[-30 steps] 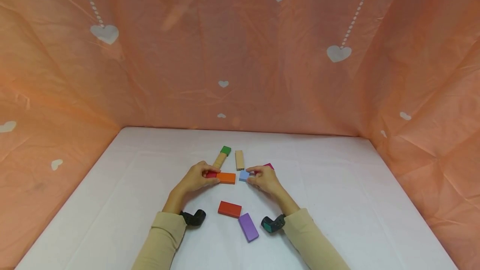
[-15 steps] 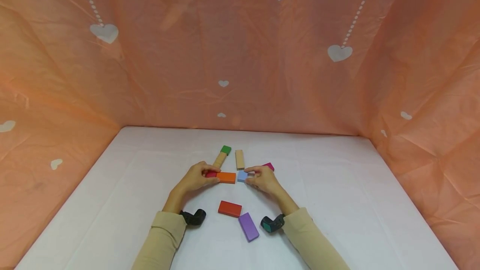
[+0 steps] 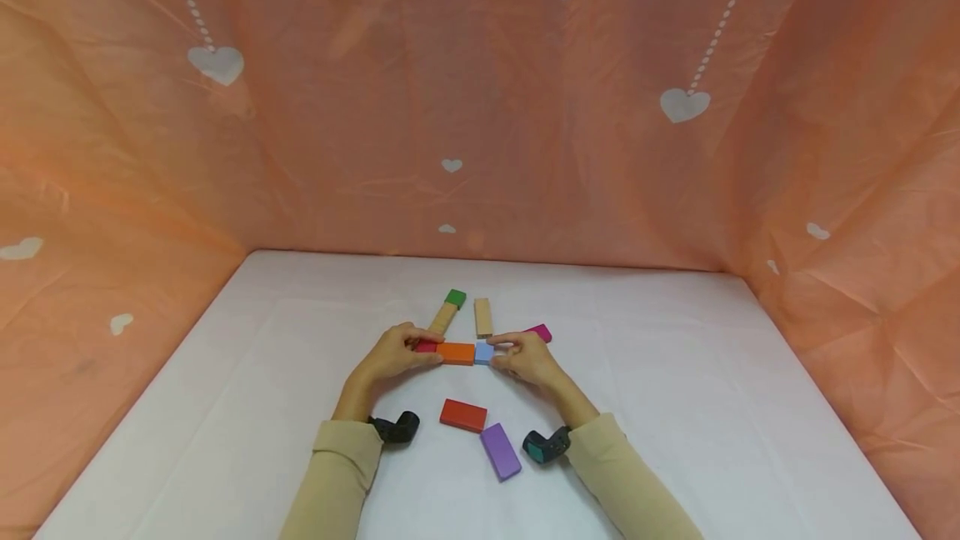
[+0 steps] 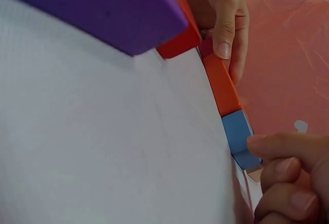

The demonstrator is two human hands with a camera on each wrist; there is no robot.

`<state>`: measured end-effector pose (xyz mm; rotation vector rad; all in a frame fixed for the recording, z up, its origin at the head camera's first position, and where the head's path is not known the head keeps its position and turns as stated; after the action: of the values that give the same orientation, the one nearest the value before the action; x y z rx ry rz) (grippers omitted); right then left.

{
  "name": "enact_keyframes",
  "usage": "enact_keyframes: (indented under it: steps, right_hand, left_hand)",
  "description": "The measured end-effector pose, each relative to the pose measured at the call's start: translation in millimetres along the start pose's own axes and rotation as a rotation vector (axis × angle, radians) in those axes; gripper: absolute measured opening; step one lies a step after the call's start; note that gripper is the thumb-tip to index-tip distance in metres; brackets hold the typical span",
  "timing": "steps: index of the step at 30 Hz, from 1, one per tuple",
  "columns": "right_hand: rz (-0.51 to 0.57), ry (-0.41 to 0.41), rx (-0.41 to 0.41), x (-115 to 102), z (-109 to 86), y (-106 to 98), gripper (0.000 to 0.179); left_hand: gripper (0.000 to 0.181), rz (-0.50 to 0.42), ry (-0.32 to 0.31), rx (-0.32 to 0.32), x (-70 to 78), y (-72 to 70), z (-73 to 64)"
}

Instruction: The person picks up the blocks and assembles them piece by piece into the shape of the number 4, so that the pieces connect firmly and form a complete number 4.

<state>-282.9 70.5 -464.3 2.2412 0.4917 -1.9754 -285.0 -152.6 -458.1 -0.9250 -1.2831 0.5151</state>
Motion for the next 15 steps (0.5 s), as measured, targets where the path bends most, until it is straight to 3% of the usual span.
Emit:
enact_keyframes:
  steps: [15]
  right_hand:
    - [0.039,0.006,-0.042,0.5,-1.1,0.1,0.038]
  left_hand:
    - [0.033,-0.012,-0.042,-0.02,1.7,1.1,0.6]
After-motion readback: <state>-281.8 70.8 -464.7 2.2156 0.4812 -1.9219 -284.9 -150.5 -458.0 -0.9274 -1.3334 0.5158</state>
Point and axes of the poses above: each hand's wrist, its own z-axis towards the middle knuckle, its own y-axis out of the palm, x = y × z, the point moved 5 cm from there along z, towards the middle knuckle, and after that the axes turned 15 degrees about z, right-handed, at the moved point
